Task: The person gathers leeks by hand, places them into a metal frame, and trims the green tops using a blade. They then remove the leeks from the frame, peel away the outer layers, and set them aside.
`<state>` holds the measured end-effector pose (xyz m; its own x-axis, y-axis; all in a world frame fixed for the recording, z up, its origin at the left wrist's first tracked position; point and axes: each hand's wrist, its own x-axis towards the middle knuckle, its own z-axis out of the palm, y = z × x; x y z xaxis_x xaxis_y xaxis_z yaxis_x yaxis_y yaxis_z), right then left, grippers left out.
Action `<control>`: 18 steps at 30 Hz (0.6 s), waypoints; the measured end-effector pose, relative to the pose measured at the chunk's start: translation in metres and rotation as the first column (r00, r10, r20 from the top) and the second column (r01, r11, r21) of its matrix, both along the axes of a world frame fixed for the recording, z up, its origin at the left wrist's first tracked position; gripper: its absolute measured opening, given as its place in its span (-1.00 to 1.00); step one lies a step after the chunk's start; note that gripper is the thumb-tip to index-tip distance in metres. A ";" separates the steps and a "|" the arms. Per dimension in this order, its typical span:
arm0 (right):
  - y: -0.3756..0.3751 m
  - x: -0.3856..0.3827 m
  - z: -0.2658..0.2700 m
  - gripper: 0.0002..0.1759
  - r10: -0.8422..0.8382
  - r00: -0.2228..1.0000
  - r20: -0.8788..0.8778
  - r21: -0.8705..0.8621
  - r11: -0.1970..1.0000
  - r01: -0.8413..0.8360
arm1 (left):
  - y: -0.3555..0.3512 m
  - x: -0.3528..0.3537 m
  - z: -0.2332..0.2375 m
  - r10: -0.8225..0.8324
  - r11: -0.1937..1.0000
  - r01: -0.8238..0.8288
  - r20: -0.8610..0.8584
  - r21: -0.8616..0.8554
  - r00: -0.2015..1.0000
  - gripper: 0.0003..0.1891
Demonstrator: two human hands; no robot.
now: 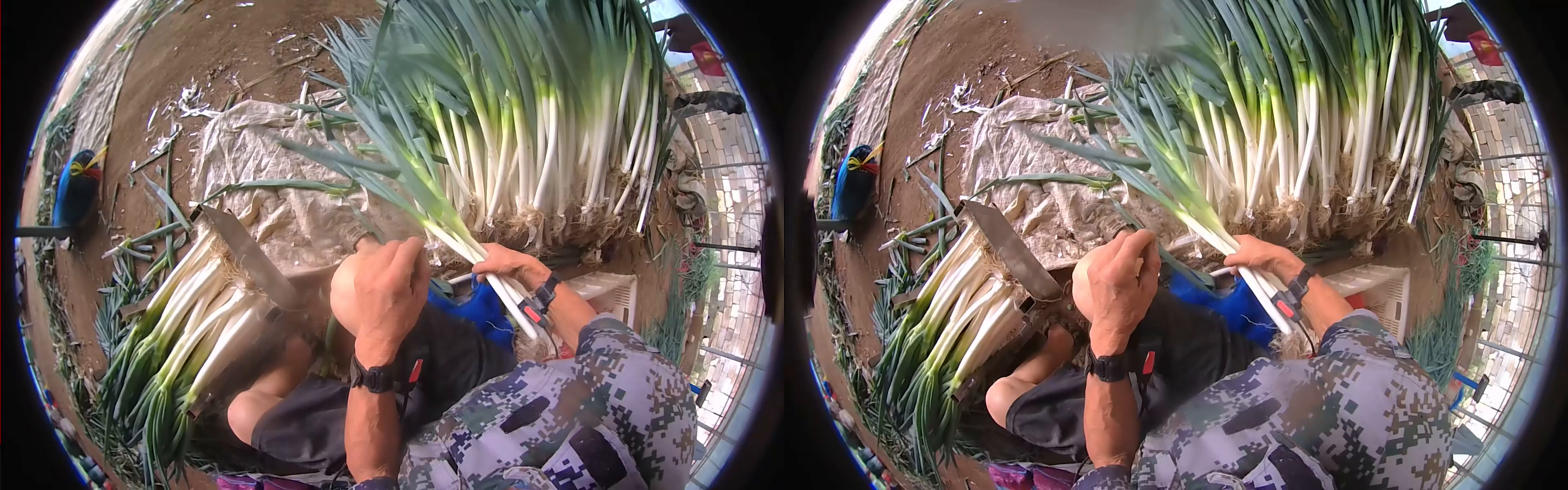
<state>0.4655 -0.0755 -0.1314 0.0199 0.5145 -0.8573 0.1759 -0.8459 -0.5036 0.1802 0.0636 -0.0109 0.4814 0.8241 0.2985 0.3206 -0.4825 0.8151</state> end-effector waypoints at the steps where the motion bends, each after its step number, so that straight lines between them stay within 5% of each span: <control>1: 0.000 -0.004 0.009 -0.60 -0.069 0.991 -0.114 -0.046 0.997 0.064 | -0.002 -0.005 0.000 0.002 1.000 -0.002 0.006 0.002 1.000 -0.84; 7: 0.020 -0.058 0.056 -0.53 -0.356 0.906 -0.229 -0.031 0.933 0.359 | -0.021 -0.047 -0.017 0.118 0.993 -0.118 0.226 -0.015 0.967 -0.86; 9: 0.027 -0.065 0.056 -0.37 -0.297 0.869 -0.396 0.041 0.940 0.340 | -0.034 -0.070 -0.027 0.162 0.987 -0.151 0.326 -0.059 0.931 -0.83; 11: 0.055 -0.093 0.102 -0.35 -0.263 0.918 -0.295 0.134 0.940 0.313 | -0.040 -0.084 -0.028 0.164 0.984 -0.126 0.376 -0.124 0.912 -0.82; 13: 0.074 -0.123 0.135 -0.29 -0.225 0.871 -0.436 0.192 0.923 0.335 | -0.051 -0.101 -0.038 0.203 0.976 -0.146 0.439 -0.161 0.875 -0.83; 18: 0.123 -0.193 0.214 -0.22 0.005 0.994 -0.111 0.631 0.773 0.066 | -0.075 -0.158 -0.013 0.396 0.912 -0.303 0.405 -0.276 0.824 -0.84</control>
